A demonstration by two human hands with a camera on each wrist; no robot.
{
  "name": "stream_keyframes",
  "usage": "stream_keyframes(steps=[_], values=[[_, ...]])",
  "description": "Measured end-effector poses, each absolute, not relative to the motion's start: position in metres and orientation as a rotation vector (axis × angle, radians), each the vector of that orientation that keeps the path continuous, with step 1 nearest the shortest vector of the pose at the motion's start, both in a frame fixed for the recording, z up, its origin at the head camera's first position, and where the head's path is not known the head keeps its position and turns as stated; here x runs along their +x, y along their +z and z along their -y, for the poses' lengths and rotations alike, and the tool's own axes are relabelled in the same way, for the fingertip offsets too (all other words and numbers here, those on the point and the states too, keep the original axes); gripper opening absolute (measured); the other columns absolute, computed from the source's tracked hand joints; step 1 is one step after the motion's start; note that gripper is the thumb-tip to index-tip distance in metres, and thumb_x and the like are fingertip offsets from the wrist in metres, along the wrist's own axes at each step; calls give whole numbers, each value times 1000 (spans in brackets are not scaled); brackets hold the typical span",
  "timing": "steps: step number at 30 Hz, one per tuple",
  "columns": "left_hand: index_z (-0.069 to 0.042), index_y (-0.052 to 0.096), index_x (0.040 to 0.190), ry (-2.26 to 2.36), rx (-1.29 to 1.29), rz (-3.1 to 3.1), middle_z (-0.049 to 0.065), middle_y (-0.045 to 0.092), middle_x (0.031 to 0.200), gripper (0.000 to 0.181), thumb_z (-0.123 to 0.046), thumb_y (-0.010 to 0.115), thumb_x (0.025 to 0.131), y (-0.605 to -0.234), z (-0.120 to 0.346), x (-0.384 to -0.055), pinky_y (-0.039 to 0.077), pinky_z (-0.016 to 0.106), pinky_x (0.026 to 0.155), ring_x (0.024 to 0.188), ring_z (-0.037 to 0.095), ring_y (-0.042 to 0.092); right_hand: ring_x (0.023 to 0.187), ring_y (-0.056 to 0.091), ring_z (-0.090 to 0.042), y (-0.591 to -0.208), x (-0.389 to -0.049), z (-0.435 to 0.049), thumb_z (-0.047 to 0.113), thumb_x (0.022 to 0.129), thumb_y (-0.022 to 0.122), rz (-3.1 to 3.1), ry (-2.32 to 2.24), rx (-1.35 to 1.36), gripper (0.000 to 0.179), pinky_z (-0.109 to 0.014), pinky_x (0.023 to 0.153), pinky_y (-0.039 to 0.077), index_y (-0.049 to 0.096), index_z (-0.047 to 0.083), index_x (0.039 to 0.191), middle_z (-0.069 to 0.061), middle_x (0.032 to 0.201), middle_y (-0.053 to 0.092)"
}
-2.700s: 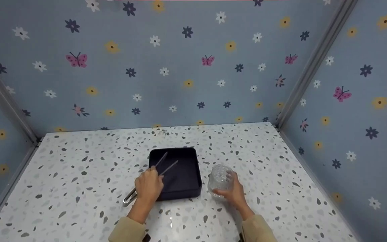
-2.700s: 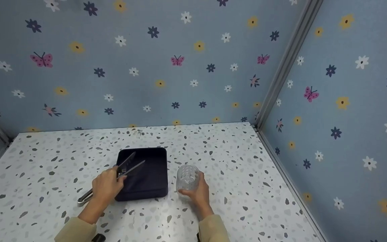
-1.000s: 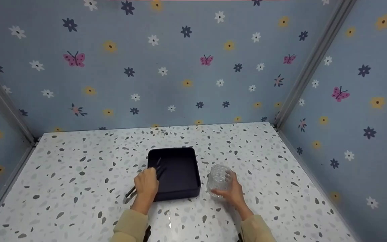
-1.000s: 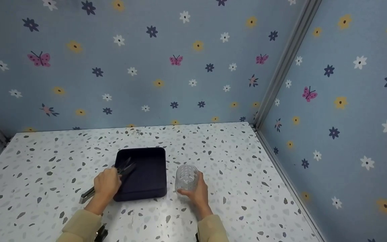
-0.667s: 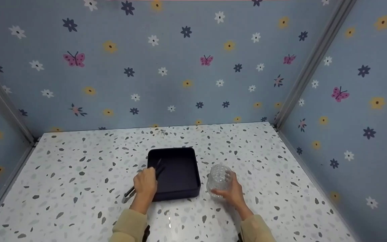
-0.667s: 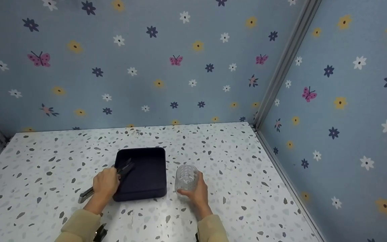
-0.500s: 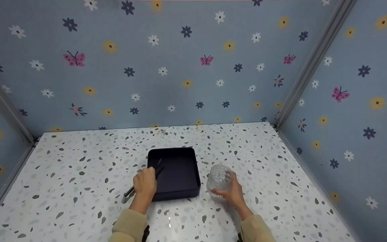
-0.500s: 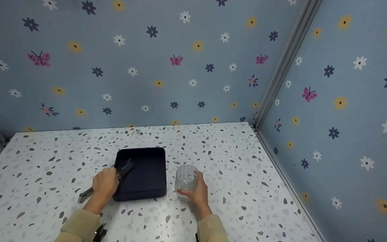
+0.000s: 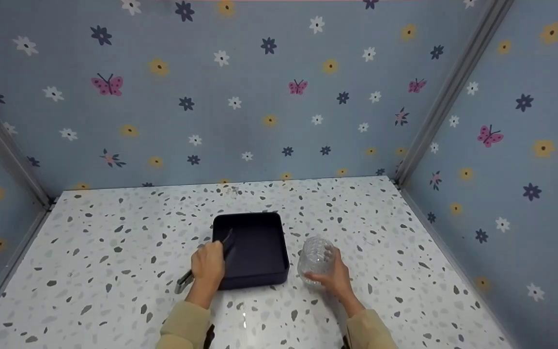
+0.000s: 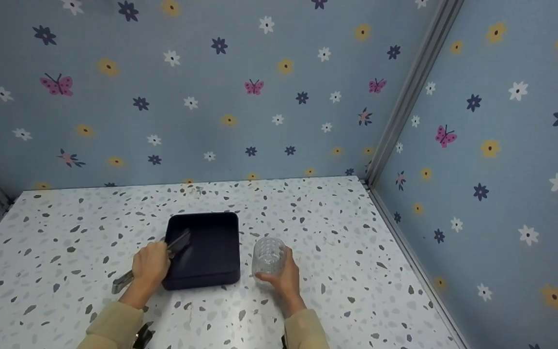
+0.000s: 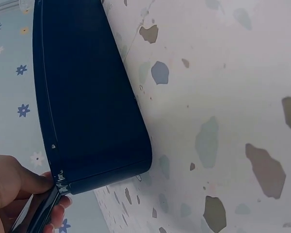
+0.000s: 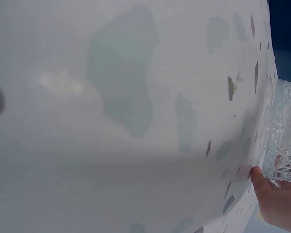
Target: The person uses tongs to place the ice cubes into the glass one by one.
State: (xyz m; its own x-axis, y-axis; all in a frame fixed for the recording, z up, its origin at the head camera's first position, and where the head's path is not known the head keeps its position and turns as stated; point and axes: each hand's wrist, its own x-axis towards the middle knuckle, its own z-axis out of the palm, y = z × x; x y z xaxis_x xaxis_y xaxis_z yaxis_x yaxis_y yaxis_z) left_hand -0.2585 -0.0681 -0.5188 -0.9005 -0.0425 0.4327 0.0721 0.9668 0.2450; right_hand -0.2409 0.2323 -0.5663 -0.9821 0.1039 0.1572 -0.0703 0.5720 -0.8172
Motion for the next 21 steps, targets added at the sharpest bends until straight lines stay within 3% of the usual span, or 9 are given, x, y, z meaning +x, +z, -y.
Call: stream_keyframes(steps=[13, 21], values=[[4, 60, 63, -404, -31, 2644, 20, 57, 59, 6, 8, 59, 67, -510, 69, -252, 44, 43, 45, 54, 34, 57, 113, 43, -37, -566, -242, -231, 31, 55, 83, 2622, 1362, -31, 91, -48, 92, 33, 33, 7, 128, -20, 127, 44], [1, 59, 59, -495, -31, 2577, 19, 56, 57, 12, 6, 58, 70, -500, 67, -246, 43, 45, 45, 54, 35, 57, 114, 42, -37, -564, -241, -231, 31, 55, 83, 2610, 1394, -26, 90, -48, 93, 32, 34, 8, 127, -19, 128, 43]])
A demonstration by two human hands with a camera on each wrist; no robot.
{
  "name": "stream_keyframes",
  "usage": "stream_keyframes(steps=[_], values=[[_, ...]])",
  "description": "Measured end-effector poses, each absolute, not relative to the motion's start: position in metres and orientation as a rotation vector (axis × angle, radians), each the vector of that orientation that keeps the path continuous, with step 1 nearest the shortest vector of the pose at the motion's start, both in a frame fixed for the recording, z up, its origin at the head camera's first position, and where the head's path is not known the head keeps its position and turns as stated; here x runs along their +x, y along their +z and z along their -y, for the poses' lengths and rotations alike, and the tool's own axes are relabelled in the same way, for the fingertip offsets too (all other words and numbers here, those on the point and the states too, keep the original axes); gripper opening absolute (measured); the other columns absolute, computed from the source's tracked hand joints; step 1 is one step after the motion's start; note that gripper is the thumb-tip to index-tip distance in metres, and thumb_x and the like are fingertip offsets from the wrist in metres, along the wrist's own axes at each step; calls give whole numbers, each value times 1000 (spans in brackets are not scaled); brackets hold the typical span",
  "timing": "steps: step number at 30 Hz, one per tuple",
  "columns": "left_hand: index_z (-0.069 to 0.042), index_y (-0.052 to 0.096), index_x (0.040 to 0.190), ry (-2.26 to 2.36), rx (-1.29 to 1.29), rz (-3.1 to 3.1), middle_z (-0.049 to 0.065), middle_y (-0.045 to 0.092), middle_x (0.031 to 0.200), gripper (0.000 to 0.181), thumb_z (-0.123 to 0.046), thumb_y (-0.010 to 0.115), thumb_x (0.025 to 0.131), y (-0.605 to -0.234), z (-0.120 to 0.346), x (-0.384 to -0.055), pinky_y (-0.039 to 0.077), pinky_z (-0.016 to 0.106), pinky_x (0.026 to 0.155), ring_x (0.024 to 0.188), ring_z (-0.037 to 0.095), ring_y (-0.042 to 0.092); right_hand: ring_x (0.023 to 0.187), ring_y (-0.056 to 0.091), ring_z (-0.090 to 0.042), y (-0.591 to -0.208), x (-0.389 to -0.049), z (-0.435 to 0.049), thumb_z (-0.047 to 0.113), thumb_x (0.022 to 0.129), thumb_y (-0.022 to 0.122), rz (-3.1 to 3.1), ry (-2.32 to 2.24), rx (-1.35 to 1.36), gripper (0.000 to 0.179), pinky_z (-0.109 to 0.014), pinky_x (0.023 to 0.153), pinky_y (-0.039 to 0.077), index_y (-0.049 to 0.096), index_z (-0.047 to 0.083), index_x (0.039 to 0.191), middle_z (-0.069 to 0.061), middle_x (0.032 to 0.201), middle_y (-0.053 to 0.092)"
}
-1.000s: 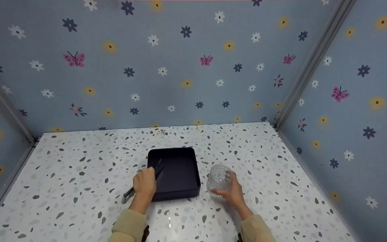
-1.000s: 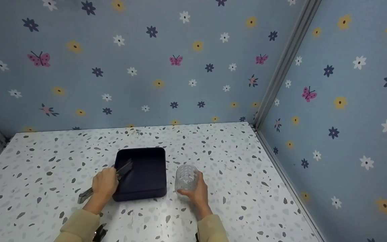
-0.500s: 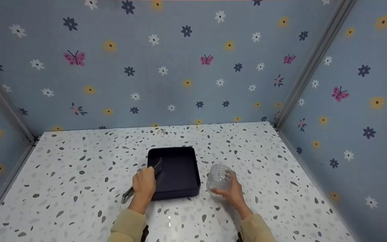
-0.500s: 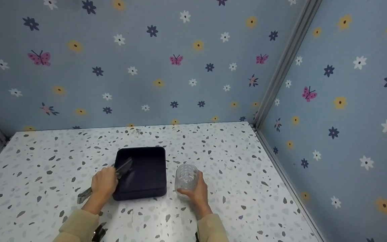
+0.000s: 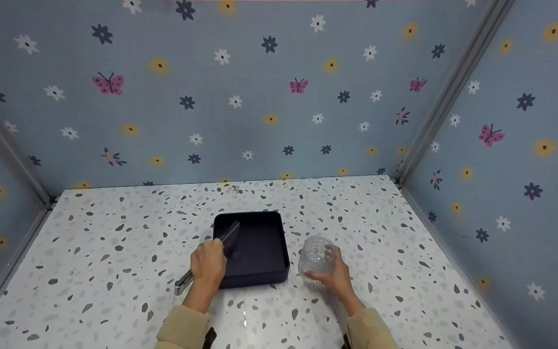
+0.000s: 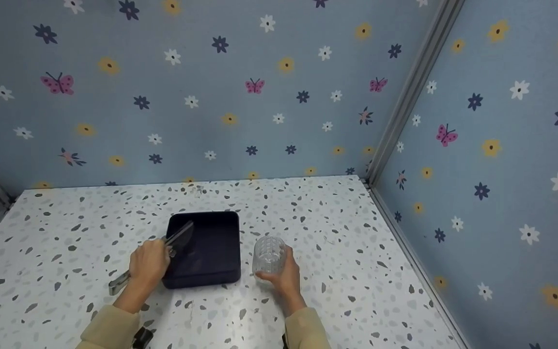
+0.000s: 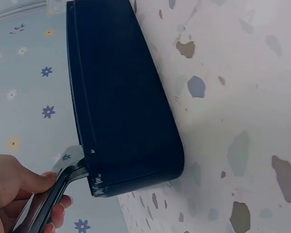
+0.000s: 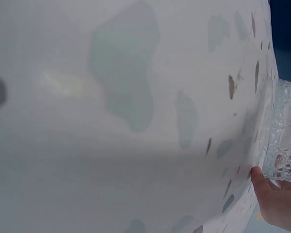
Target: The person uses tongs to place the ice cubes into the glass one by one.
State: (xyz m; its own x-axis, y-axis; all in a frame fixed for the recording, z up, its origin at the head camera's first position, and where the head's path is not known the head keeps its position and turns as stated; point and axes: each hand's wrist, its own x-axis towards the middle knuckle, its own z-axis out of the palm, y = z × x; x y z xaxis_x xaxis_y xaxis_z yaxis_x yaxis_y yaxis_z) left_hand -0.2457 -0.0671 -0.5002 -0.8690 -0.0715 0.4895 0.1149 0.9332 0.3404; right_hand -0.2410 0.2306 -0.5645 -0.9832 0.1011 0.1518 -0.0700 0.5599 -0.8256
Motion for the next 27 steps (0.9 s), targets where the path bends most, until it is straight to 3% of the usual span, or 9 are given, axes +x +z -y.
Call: stream_keyframes(steps=[7, 27], values=[[3, 64, 69, -541, -8, 2566, 20, 59, 63, 8, -4, 64, 74, -488, 61, -239, 43, 45, 46, 55, 37, 57, 115, 41, -37, -565, -241, -231, 32, 56, 83, 2616, 1395, -31, 89, -48, 93, 31, 34, 8, 127, -19, 128, 43], [0, 64, 80, -650, -137, 2441, 16, 62, 66, 12, -10, 68, 75, -471, 25, -220, 42, 39, 41, 51, 33, 58, 114, 42, -36, -566, -242, -231, 30, 53, 84, 2632, 1381, -65, 91, -48, 93, 31, 35, 11, 128, -17, 128, 43]])
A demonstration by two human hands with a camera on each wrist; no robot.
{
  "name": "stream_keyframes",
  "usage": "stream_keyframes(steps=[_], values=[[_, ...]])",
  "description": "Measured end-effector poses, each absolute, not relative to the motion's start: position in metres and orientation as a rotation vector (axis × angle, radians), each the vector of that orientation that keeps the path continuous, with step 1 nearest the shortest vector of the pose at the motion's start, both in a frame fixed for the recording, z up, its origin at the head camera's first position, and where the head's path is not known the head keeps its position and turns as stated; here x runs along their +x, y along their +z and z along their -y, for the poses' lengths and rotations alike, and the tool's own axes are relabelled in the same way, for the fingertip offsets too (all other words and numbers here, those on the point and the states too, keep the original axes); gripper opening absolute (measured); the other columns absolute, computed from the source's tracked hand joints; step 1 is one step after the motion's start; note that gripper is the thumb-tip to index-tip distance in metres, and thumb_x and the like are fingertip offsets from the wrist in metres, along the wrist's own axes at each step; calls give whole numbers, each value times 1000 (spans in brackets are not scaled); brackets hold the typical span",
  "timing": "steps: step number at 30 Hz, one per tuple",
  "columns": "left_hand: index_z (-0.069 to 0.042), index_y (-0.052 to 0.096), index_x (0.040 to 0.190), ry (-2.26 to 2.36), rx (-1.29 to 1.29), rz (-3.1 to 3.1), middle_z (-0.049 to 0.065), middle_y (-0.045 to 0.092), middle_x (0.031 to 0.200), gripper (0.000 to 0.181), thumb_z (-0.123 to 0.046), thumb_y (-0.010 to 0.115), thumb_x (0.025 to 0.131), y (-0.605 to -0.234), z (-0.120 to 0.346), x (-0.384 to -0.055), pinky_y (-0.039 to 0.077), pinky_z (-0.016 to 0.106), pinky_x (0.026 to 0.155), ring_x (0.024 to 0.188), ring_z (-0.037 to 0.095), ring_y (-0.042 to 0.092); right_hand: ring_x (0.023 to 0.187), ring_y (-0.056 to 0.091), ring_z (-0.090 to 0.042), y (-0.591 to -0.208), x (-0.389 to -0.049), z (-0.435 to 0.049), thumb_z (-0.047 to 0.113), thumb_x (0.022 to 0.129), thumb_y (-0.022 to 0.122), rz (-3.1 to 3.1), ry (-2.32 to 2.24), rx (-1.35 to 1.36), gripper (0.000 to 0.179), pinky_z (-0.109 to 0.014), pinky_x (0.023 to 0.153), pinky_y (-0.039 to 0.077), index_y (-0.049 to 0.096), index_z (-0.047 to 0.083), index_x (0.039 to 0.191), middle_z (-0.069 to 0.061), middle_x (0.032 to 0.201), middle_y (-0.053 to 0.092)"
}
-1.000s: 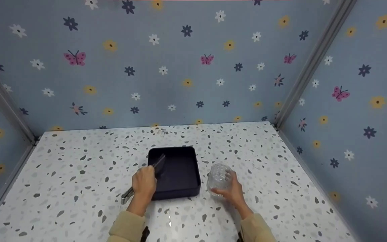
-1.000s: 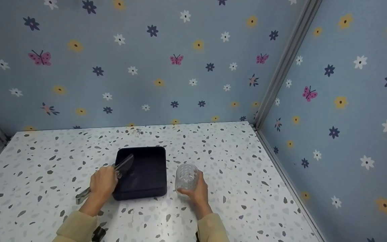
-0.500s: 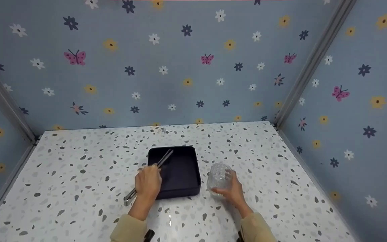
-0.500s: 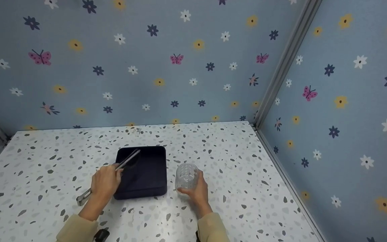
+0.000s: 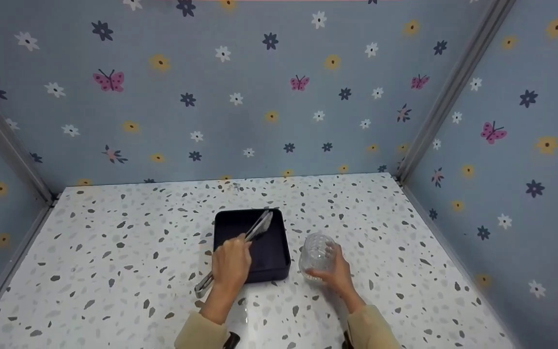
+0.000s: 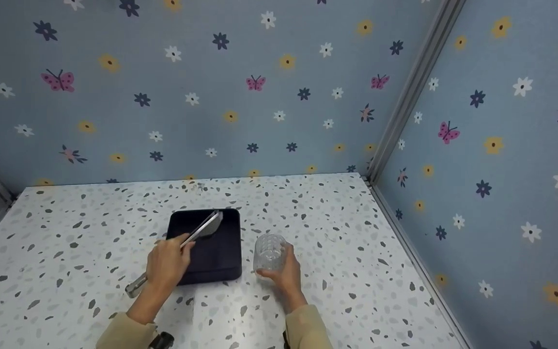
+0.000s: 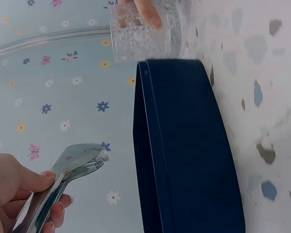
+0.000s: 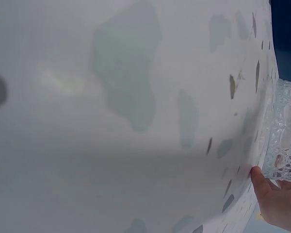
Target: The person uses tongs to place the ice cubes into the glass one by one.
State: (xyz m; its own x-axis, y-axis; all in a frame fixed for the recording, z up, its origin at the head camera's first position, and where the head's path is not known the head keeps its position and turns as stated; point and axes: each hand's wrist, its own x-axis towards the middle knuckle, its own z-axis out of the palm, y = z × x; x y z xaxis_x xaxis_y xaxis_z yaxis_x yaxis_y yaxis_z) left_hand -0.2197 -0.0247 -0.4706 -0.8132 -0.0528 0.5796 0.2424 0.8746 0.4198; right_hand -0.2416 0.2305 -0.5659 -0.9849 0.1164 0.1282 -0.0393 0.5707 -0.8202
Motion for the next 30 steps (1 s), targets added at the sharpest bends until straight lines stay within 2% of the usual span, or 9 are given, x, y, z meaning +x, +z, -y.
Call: stream_keyframes(steps=[20, 30], values=[[-2, 67, 86, -707, -271, 2370, 11, 65, 71, 15, -12, 68, 74, -462, -26, -216, 44, 38, 44, 54, 29, 60, 112, 44, -34, -566, -242, -230, 29, 52, 85, 2627, 1380, -76, 93, -45, 92, 34, 35, 9, 128, -17, 127, 45], [-6, 64, 76, -636, -322, 2362, 8, 61, 63, 9, -14, 68, 73, -457, -48, -219, 43, 37, 42, 50, 27, 58, 112, 44, -35, -567, -242, -229, 30, 52, 85, 2605, 1384, -67, 93, -45, 93, 33, 35, 7, 127, -19, 126, 45]])
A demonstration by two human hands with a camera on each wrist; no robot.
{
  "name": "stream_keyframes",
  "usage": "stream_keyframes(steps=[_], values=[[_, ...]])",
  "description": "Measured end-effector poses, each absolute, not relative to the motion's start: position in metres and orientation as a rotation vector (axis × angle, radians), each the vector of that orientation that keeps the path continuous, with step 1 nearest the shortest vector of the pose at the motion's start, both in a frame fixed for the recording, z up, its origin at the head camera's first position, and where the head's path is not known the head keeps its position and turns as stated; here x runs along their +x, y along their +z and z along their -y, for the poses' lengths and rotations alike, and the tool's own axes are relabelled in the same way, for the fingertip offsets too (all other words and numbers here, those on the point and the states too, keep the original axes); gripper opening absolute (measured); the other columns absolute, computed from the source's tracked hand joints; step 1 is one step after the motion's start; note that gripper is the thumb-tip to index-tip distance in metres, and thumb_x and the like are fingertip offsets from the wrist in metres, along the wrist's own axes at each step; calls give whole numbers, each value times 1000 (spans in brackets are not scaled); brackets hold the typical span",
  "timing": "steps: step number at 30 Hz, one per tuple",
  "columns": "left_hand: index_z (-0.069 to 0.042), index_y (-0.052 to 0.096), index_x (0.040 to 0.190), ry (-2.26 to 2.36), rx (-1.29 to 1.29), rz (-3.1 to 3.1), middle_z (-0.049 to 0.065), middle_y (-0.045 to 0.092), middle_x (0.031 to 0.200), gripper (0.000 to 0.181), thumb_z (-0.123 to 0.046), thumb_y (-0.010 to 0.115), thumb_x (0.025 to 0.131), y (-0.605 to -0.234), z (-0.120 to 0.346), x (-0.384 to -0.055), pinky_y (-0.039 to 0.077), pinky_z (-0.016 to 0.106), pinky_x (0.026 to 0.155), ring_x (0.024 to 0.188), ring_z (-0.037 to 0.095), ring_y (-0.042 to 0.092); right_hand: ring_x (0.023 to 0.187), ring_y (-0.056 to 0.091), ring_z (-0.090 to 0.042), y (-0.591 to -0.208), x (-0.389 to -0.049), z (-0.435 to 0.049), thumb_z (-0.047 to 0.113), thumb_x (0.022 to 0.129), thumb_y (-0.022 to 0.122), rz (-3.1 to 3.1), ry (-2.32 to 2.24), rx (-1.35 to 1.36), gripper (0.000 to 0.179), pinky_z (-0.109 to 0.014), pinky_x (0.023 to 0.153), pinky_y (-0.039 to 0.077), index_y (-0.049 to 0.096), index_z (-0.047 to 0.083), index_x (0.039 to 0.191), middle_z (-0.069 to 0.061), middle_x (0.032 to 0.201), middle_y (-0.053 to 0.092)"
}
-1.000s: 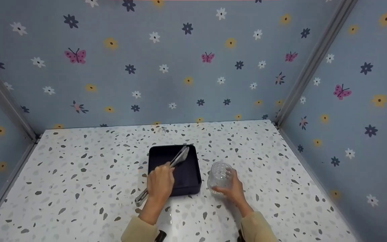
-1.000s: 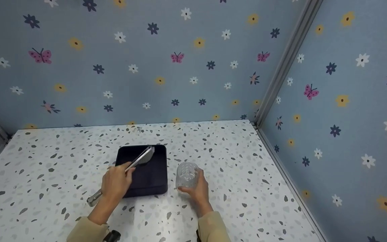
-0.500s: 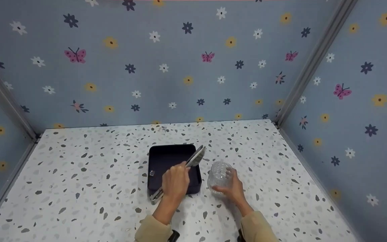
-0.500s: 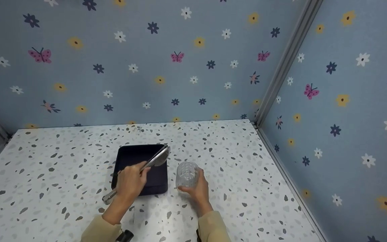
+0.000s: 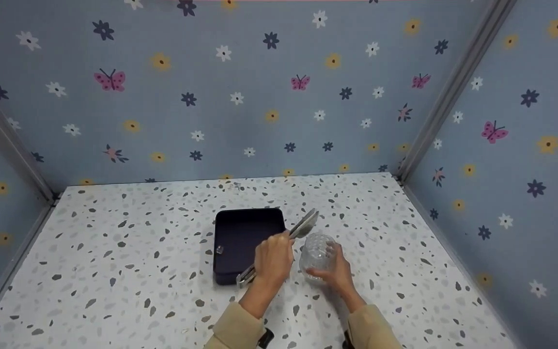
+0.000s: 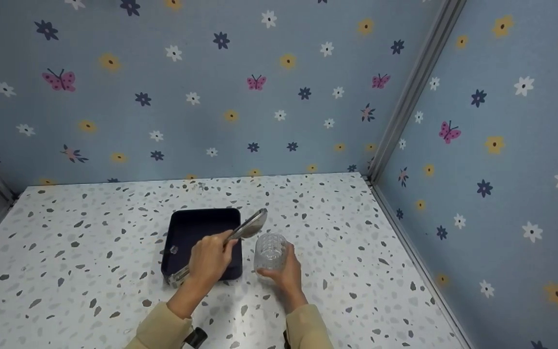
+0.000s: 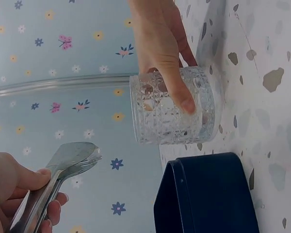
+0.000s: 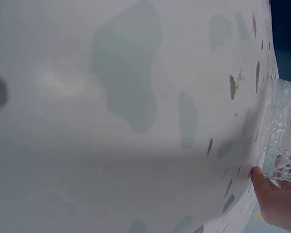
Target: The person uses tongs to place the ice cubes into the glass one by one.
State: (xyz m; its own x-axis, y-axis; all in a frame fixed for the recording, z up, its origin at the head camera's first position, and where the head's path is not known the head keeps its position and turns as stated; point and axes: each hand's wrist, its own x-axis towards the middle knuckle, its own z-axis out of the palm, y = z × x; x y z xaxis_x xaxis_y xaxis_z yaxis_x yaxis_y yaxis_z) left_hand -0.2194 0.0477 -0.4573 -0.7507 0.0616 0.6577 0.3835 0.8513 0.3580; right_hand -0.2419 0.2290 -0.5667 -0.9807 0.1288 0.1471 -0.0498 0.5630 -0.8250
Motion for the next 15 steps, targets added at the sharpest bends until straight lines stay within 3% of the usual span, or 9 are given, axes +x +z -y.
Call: stream_keyframes(steps=[15], values=[[-7, 66, 77, -572, -362, 2436, 6, 62, 64, 10, -16, 68, 73, -461, -66, -221, 43, 35, 43, 52, 24, 60, 117, 40, -35, -565, -241, -229, 29, 54, 84, 2636, 1385, -111, 95, -44, 95, 31, 32, 6, 131, -20, 129, 42]])
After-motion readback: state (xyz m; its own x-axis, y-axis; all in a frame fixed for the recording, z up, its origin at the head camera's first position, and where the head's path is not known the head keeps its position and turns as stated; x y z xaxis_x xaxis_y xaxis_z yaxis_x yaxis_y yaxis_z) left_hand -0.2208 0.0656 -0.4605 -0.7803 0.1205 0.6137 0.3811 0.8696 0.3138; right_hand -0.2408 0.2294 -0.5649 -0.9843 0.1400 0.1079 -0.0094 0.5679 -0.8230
